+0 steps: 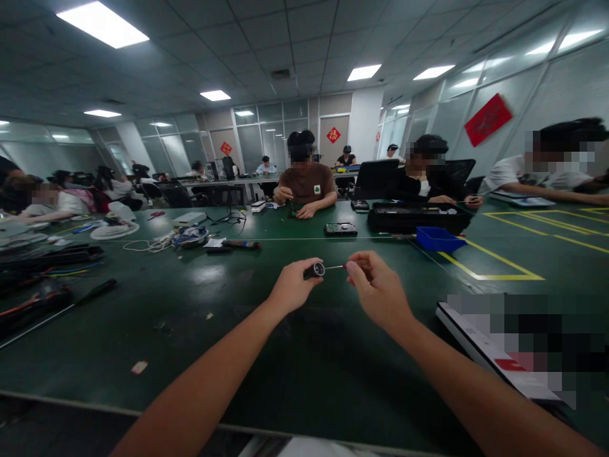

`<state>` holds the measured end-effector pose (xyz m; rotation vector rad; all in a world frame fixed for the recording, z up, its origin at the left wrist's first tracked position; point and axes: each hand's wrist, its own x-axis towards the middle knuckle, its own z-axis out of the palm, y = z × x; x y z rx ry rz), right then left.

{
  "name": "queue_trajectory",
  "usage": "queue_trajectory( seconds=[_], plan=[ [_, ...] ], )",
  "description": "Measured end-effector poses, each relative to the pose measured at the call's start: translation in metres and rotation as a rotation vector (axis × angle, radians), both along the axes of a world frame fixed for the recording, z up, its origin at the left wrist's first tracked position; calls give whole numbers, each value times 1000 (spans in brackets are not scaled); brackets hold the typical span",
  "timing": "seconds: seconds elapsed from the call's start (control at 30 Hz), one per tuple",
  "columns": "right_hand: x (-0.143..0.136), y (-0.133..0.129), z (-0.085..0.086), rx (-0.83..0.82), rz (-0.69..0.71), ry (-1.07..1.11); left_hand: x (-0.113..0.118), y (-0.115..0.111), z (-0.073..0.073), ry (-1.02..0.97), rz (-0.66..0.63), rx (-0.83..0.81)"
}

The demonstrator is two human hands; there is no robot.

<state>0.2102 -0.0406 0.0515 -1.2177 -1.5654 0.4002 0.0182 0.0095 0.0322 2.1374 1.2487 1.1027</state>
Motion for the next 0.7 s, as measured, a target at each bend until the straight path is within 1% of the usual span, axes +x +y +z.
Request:
queue_trajectory(
  seconds=[0.1,0.17,0.23,0.37,0.43,0.53,0.63,0.7],
  plan=[
    [-1,1,11,10,-42,-69,5,2,2,-24,19,-6],
    [-3,4,13,30,-68,-92,6,3,-1,-35,28,-7],
    [-6,9,12,45,-65,-80,4,4,-8,-40,39,7],
    [-10,18,0,70,-11,-31,-4,6,-22,4,54,64],
    [-9,20,-7,71,-15,-68,-8,6,-25,60,37,95],
    [-4,23,-19,90,1,-46,-11,3,-25,131,8,131],
    [0,25,-29,107,21,133,-13,2,-22,157,6,152],
    [0,26,-32,92,49,211,-13,2,-21,154,24,162]
  ],
)
